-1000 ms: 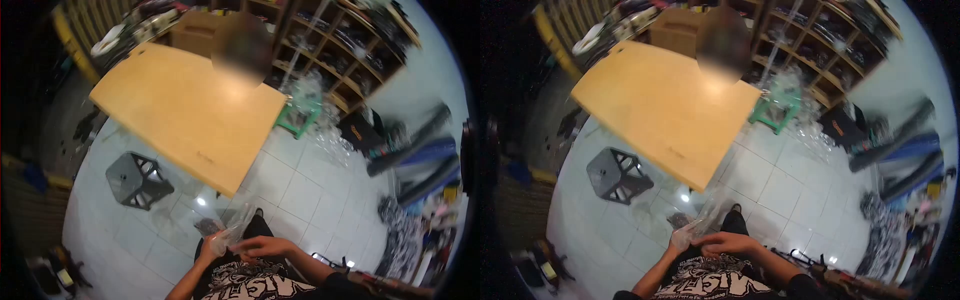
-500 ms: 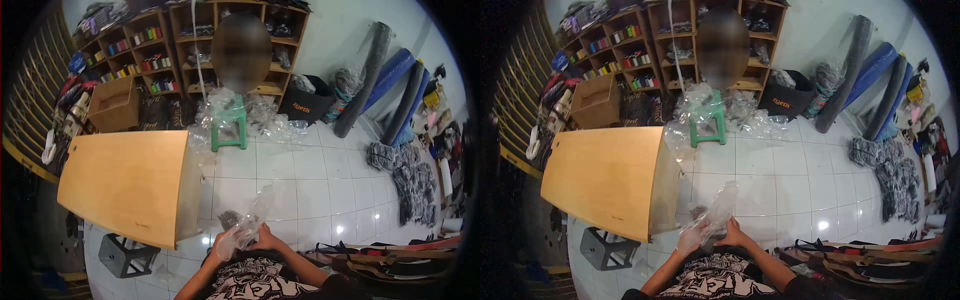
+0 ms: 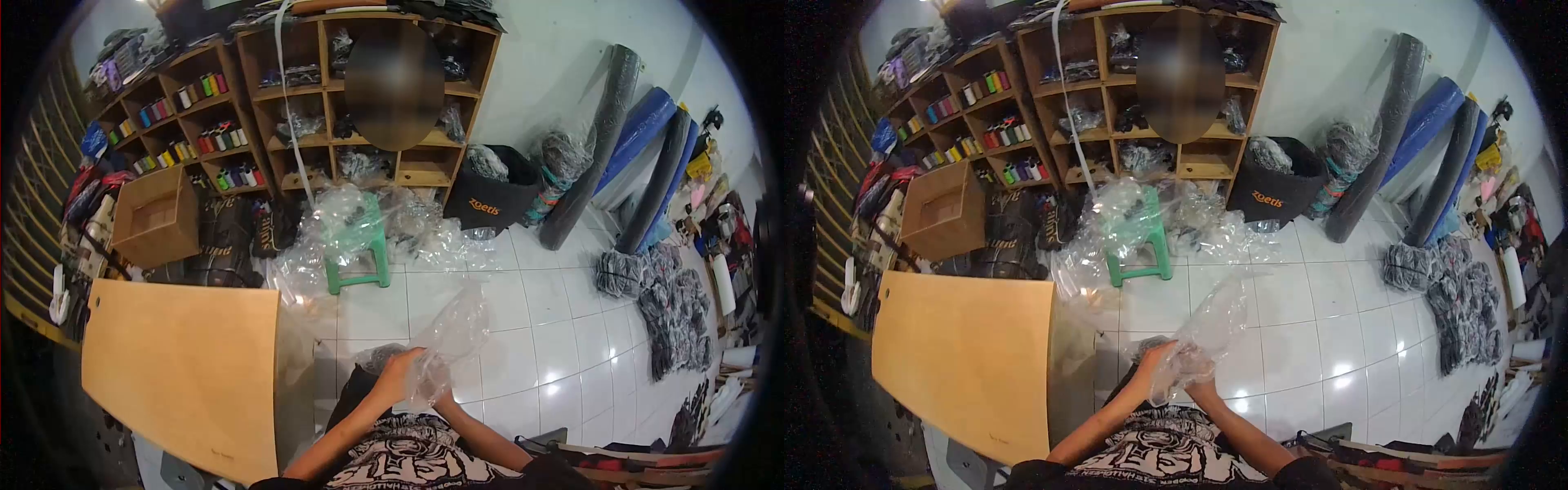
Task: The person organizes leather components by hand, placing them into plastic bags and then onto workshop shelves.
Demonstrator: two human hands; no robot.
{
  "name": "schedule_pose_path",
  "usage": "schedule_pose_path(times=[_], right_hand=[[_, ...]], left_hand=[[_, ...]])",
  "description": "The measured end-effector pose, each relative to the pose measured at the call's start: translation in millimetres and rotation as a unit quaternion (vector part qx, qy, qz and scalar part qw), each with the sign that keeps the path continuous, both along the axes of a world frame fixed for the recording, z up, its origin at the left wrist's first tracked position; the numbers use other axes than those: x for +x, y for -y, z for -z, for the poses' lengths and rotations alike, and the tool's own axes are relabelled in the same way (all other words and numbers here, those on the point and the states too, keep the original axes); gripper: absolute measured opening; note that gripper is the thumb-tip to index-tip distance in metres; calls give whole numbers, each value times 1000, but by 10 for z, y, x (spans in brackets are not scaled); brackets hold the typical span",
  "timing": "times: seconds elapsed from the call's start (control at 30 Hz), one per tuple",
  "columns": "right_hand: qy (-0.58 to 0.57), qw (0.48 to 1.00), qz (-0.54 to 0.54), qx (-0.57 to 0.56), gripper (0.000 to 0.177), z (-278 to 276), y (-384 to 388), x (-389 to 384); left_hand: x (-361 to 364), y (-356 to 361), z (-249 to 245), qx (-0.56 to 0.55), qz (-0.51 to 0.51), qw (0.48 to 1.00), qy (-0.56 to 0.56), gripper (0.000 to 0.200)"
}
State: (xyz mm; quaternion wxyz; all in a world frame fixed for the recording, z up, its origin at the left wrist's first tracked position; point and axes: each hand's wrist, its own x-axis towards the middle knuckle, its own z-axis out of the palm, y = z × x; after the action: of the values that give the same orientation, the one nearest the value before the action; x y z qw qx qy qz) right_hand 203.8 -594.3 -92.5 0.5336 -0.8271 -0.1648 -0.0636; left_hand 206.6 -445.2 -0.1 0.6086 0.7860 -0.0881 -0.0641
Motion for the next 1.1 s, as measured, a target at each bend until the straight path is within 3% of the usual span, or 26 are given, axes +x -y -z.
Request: schedule_pose_path(times=[0.03,0.1,0.17,0.23,0.27,0.33,0.47,0.57,0.63,0.67,0.7,0.77,0.83,0.9,0.97,1.1], right_hand=[[-65,998,4,3,23,11,0,218],[-69,997,34,-24,24,105,-38,705],[-87,993,67,-53,25,121,-5,1001],[-93,989,87,79,30,-19,-80,1473],[-93,988,92,81,30,-17,-82,1757],[-58,979,116,-159,33,69,-2,2344],[-207,938,178,-214,40,33,50,3345],[-312,907,232,-160,42,303,90,4074],[-428,862,273,8,40,734,235,4683],[-432,860,264,61,39,1144,409,5006],[-475,828,268,128,41,931,379,5256],[-505,787,297,193,41,1126,470,5852],[-515,775,281,233,41,1194,423,6465],[-535,754,272,268,41,1397,428,6925],[-539,742,290,275,39,1794,404,7494],[-507,690,290,427,35,2384,112,8660]], left_hand=[[240,-70,70,-3,5,1000,0,44],[705,-219,186,30,49,995,78,50],[1085,-411,6,40,36,996,66,53],[1398,-686,-116,59,27,996,59,55],[1556,-848,-127,42,12,999,19,56],[1834,-1137,-93,22,-1,999,-23,56],[2194,-1646,210,29,-119,989,-78,52],[2333,-1979,786,30,-186,976,-109,50],[2405,-2117,1037,29,-220,969,-107,48],[2457,-2152,1114,79,-245,954,-154,45],[2504,-2175,1207,128,-267,934,-200,41],[2525,-2170,1518,196,-298,906,-227,38],[2576,-2105,1813,276,-294,858,-319,39],[2558,-1949,2088,285,-312,832,-360,39],[2518,-1763,2324,198,-318,805,-460,40],[3052,-1281,2121,181,-289,781,-523,41]])
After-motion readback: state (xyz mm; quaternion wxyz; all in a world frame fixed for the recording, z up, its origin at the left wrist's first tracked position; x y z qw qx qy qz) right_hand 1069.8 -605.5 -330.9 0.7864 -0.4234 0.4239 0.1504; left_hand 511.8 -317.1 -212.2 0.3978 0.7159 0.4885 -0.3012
